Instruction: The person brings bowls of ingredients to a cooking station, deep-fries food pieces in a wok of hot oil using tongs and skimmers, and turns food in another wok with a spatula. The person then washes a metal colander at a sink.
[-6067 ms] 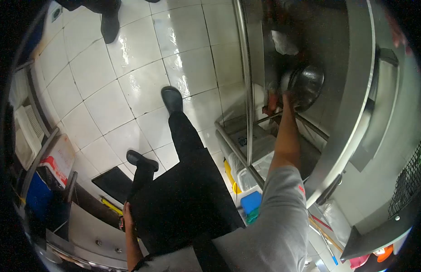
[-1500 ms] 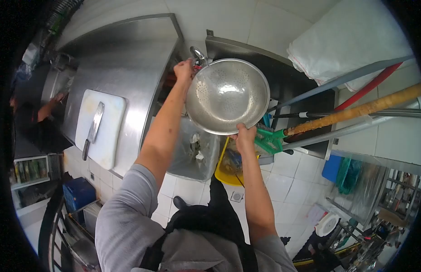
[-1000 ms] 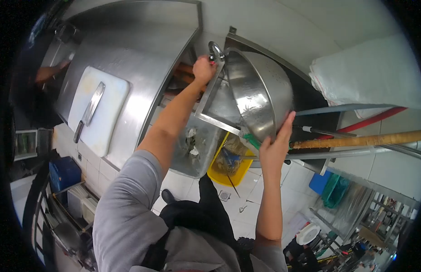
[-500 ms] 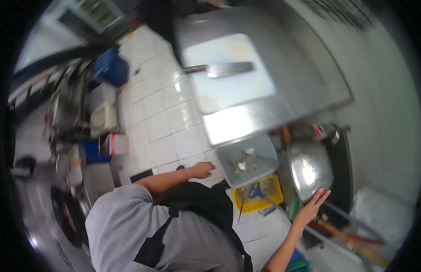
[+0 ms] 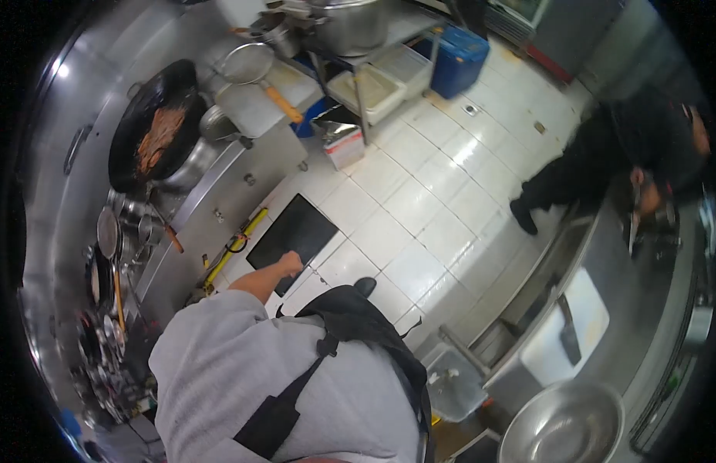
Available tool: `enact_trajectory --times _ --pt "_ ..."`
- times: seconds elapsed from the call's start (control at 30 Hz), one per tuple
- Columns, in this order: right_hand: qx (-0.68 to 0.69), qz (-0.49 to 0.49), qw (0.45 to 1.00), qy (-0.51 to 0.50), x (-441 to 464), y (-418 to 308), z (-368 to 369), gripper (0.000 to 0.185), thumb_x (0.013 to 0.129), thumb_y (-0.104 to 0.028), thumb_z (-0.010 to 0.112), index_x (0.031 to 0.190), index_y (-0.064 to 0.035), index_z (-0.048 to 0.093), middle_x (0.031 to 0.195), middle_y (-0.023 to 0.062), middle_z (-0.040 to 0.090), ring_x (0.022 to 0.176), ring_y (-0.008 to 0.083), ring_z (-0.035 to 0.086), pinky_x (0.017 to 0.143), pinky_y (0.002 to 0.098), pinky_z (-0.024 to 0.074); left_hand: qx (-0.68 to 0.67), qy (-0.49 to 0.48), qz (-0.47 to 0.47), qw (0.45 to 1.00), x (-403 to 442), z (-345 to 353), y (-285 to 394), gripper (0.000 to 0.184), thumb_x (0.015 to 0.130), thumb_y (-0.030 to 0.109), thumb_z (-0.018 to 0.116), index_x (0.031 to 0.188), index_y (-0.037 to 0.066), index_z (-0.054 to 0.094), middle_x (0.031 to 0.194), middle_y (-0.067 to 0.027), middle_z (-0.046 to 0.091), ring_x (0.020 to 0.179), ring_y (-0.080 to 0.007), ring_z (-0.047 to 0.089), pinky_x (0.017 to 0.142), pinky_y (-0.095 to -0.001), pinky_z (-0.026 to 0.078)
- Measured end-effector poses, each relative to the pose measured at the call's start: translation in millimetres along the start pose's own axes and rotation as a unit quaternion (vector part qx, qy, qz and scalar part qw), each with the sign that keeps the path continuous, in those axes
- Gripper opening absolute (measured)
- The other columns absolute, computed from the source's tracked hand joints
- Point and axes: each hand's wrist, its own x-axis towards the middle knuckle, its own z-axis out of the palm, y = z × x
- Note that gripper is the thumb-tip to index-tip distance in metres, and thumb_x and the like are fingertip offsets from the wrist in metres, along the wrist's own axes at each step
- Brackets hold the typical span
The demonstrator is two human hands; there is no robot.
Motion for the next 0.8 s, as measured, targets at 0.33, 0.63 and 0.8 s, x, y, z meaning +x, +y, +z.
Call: enact_trajectory --times 0.33,0.63,0.8 --pt "0.378 0.222 0.752 -0.492 -3.6 -250.9 424.4 0.02 0.079 0.0 0.059 0.097 0.0072 0.058 0.092 0.0115 0.061 0.087 0.022 0.063 0.081 0.0379 0.0547 -0.622 0.007 0.134 0.771 71.7 -142.6 75.2 0.009 0.089 0.011 0.058 0.095 0.006 0.062 0.079 -0.0088 0.065 0.066 -0.0179 0.064 0.053 -0.0301 0.048" --pt "0.291 0.125 0.614 -0.723 -129.6 -529.5 609.2 0.024 0.076 0.004 0.054 0.1 0.008 0.057 0.085 0.01 0.059 0.075 0.0214 0.062 0.065 0.0372 0.0555 -0.889 0.292 -0.01 0.352 167.6 -311.5 92.7 0.023 0.086 0.005 0.062 0.108 0.005 0.054 0.092 -0.0108 0.066 0.079 -0.0229 0.067 0.064 -0.0365 0.054" --pt "0.267 0.086 0.509 -0.814 -193.5 -655.4 673.0 0.031 0.076 0.006 0.053 0.107 0.0086 0.053 0.092 0.0122 0.059 0.08 0.0238 0.063 0.065 0.0384 0.056 -0.864 0.304 0.159 0.369 91.5 -298.0 90.9 0.026 0.087 0.009 0.063 0.111 0.008 0.053 0.096 -0.0125 0.067 0.079 -0.0238 0.067 0.071 -0.0397 0.055"
